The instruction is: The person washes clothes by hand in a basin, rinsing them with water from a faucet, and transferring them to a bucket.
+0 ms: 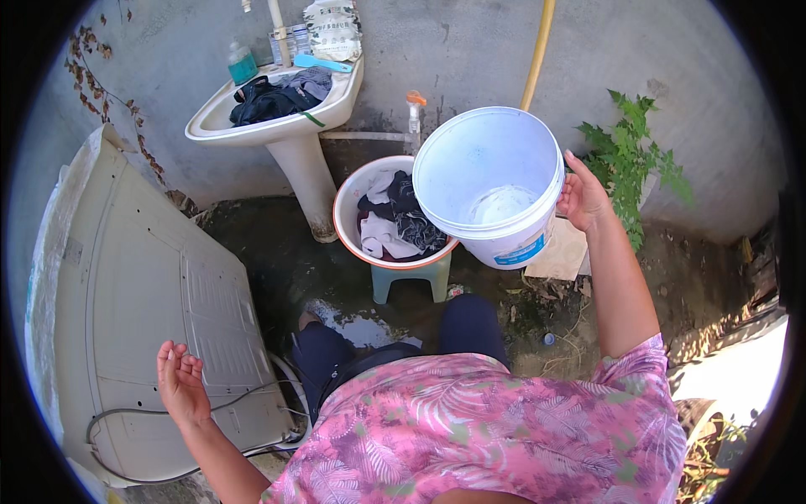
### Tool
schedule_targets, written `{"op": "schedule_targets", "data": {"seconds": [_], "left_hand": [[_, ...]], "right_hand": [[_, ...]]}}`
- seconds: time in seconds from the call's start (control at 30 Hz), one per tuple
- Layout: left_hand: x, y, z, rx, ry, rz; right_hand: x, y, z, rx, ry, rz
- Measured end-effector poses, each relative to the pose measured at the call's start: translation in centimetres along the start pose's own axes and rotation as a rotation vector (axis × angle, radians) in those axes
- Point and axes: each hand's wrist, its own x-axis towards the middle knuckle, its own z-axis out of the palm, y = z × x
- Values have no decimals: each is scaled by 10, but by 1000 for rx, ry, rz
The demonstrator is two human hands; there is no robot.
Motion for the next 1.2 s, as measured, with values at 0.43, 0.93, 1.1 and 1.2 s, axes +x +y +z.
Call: {"op": "schedule_targets", "data": {"seconds": [0.43, 0.93, 1.1, 1.2], "left_hand": [[13, -1, 26, 75, -132, -8], [5, 5, 64, 105, -202, -6], [1, 4, 69, 77, -243, -5], [-5, 10, 59, 99, -210, 22]], "right_hand": [[-95, 65, -152, -129, 233, -180], [-160, 153, -276, 280, 311, -133], [-120, 164, -282, 178, 216, -129], [-120, 146, -225, 84, 402, -83]]}}
